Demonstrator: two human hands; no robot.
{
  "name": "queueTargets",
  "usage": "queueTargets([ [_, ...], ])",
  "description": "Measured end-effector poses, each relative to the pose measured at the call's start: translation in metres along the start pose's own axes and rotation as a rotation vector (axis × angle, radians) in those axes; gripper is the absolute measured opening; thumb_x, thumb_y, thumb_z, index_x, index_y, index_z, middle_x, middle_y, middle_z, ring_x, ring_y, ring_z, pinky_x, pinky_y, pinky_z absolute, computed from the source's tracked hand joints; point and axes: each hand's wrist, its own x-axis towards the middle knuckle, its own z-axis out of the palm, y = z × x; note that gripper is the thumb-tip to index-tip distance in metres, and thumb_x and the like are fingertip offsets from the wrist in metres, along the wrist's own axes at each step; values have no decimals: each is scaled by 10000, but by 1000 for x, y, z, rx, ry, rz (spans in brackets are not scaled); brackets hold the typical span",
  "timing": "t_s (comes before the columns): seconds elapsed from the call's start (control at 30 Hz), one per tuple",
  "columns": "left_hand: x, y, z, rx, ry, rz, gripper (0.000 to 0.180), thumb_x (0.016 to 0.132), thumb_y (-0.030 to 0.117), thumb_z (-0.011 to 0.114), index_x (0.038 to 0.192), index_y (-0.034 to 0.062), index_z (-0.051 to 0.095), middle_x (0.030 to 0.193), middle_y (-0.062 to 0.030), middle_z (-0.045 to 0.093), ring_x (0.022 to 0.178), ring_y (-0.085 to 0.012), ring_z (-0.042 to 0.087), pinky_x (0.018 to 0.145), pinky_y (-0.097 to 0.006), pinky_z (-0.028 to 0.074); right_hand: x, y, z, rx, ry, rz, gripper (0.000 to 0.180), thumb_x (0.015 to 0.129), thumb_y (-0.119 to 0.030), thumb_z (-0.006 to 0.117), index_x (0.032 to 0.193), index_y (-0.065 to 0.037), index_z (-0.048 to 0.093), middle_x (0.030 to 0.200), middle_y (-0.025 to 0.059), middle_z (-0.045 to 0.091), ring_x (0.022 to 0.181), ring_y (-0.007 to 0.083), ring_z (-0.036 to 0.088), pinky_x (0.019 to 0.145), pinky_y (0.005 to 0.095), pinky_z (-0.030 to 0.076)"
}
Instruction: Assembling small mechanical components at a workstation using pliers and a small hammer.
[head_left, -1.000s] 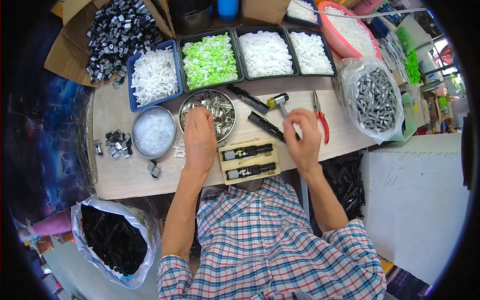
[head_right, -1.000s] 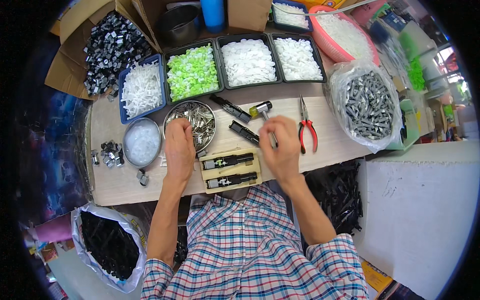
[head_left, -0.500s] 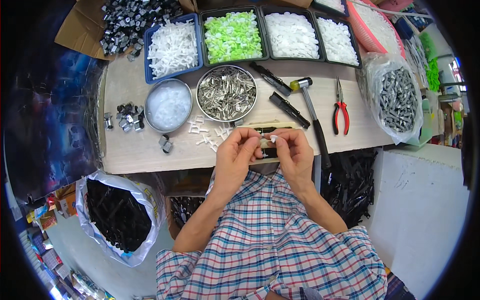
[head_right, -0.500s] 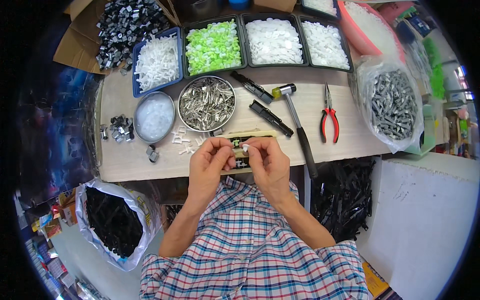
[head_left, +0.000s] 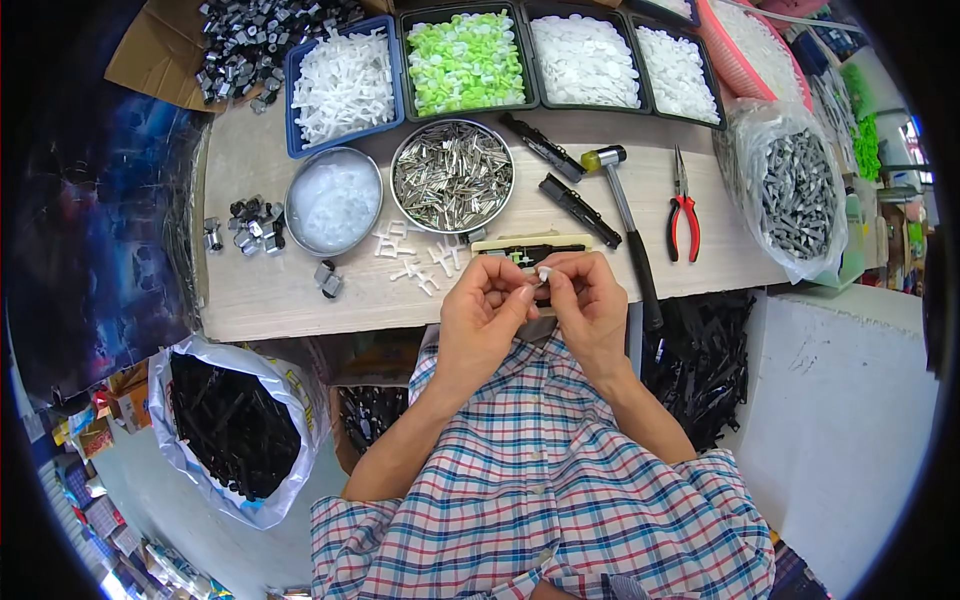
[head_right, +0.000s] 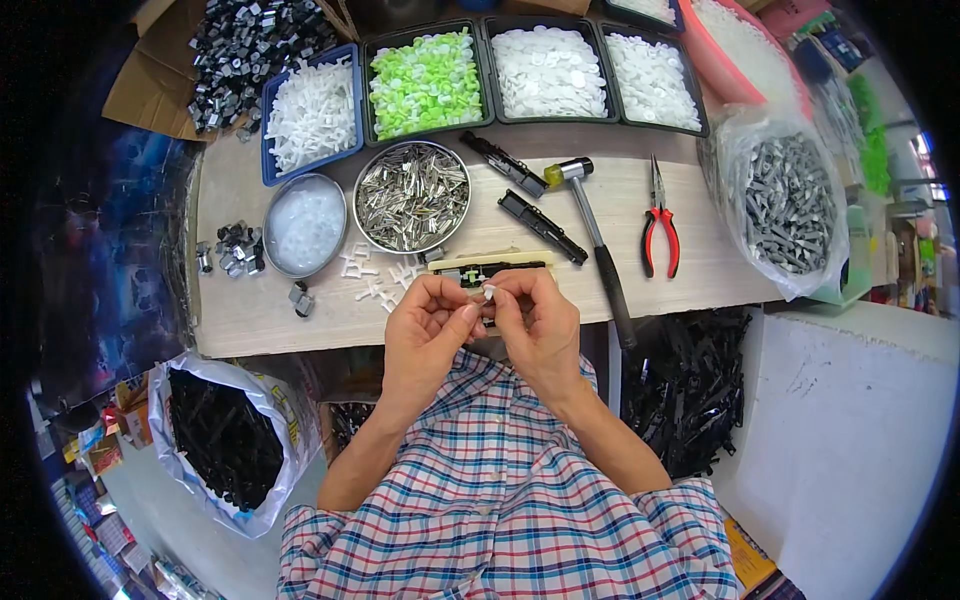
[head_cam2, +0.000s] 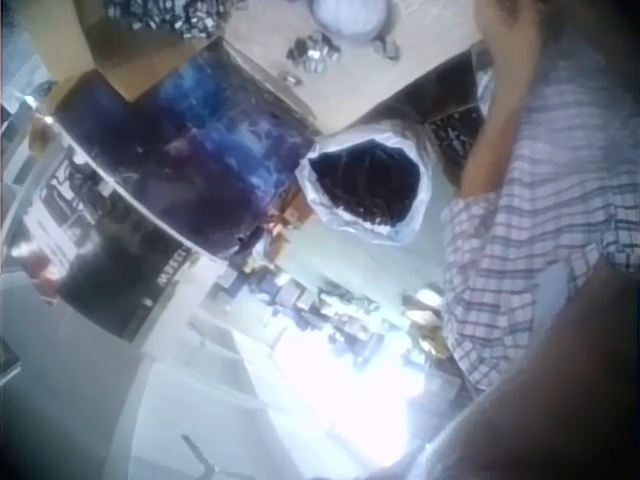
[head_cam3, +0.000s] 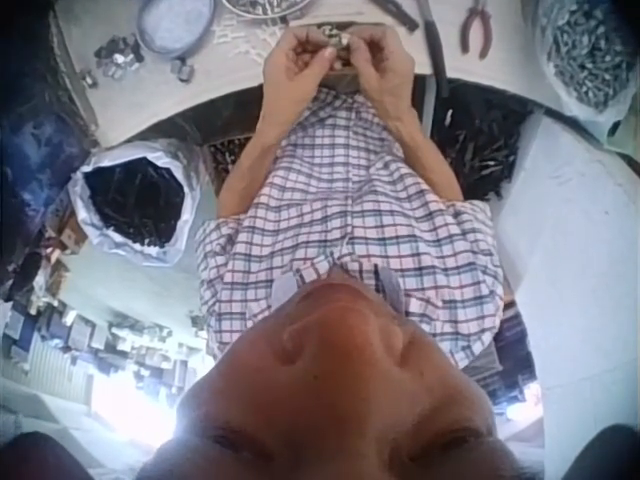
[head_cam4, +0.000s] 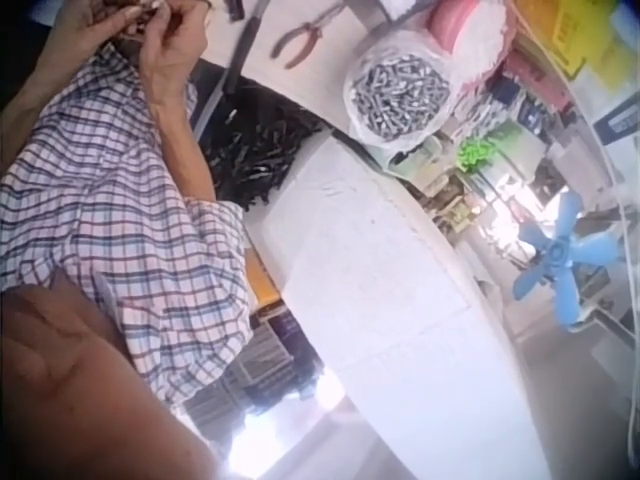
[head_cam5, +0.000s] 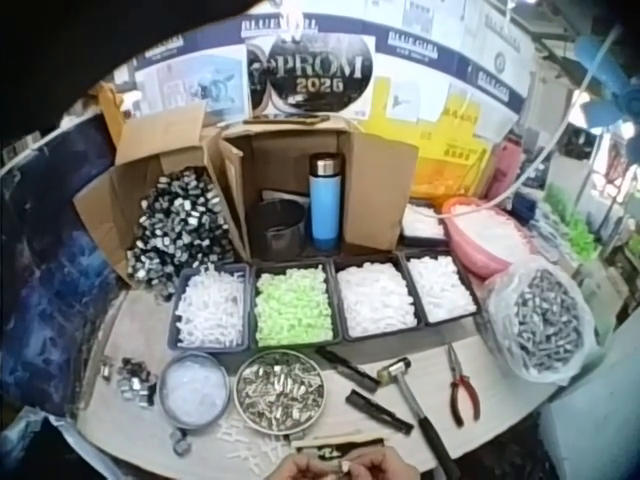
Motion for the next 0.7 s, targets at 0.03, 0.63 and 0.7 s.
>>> queueTargets([
  [0.03,0,-1,-1,-2,-2,5,132,990,11,616,1092,2,533,972,-57,635,815,-79,625,742,-209,536,0,0,0,0,-1,1,76,981,23,585,1053,48,584,1043,117,694,862,127,693,767,260,578],
  [0.63,-3,-1,-13,321,-72,122,150,965,-47,616,1090,-16,540,951,-65,653,839,-115,662,769,-242,567,6,-9,-35,444,-290,538,103,983,-77,640,1036,-3,592,996,66,651,862,125,643,745,241,530],
  [0.7,0,2,-15,258,-127,84,157,963,-43,625,1093,-13,543,953,-69,658,844,-120,667,772,-242,569,5,-10,-39,596,-367,614,115,969,-63,656,1047,-8,593,988,62,647,845,119,637,722,239,525],
])
